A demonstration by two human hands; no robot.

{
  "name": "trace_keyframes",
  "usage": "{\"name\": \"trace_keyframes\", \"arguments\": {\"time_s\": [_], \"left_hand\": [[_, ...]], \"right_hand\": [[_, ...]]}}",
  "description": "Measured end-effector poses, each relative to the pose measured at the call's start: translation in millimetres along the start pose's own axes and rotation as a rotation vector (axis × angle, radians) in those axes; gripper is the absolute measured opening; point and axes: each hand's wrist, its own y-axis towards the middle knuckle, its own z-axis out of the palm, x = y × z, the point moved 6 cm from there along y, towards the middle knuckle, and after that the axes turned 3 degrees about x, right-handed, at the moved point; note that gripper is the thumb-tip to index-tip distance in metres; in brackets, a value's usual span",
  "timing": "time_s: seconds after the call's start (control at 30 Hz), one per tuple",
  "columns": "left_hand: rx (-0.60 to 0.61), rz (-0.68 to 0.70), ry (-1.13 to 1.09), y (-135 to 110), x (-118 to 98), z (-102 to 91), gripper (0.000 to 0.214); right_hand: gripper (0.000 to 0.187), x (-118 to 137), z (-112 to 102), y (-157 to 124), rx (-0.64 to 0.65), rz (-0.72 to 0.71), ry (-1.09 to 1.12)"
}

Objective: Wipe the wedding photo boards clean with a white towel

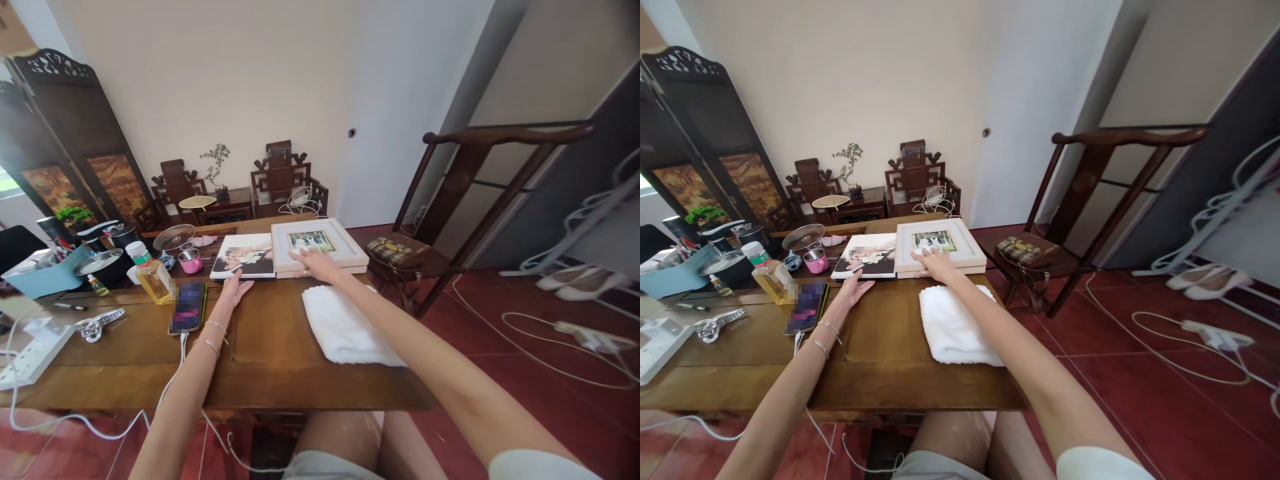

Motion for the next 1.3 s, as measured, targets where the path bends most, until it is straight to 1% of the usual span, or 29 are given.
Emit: {"name": "trace_keyframes", "arguments": {"time_s": [0.3,0.47,0.6,0.67,0.7,0.8,0.87,0.93,0.97,1.07,1.13,1.2,1.3], "left_hand": [[-0.032,0.041,0.026,5,4,0.5,0.05],[-0.028,0.04,0.055,7,4,0.2,0.057],[0.013,-0.023,0.098,3,3,0.6,0.058],[0.047,-0.06,0.118,-1,2,1.0,0.059],[0.061,-0.07,0.125,-2,2,1.2,0.059],[0.08,-0.075,0.14,-7,1,2.1,0.062],[0.083,-0.076,0.153,-8,1,3.3,0.063],[0.088,-0.076,0.17,-10,1,4.7,0.063],[0.091,-0.076,0.18,-10,1,5.3,0.063],[0.105,-0.077,0.213,-12,1,5.9,0.063],[0.116,-0.077,0.23,-13,0,5.6,0.062],[0.124,-0.074,0.239,-13,-1,5.1,0.061],[0.133,-0.068,0.243,-13,-1,4.4,0.06]], "right_hand": [[0.065,-5,-5,-4,-0.053,-0.05,0.006],[0.064,-6,-6,-4,-0.073,-0.045,0.061],[0.063,-11,-16,-6,-0.1,-0.006,0.139],[0.057,-25,-26,-9,-0.138,0.082,0.18],[0.053,-37,-32,-11,-0.163,0.156,0.198],[0.05,-81,-42,-26,-0.217,0.455,0.242],[0.052,-110,-39,-39,-0.208,0.642,0.279],[0.053,-130,-30,-50,-0.173,0.769,0.334],[0.05,-137,-24,-54,-0.152,0.814,0.366],[0.036,-147,-5,-58,-0.1,0.907,0.458],[0.032,-148,3,-55,-0.093,0.946,0.499],[0.033,-147,4,-51,-0.111,0.965,0.523],[0.033,-146,-1,-45,-0.161,0.977,0.543]]}}
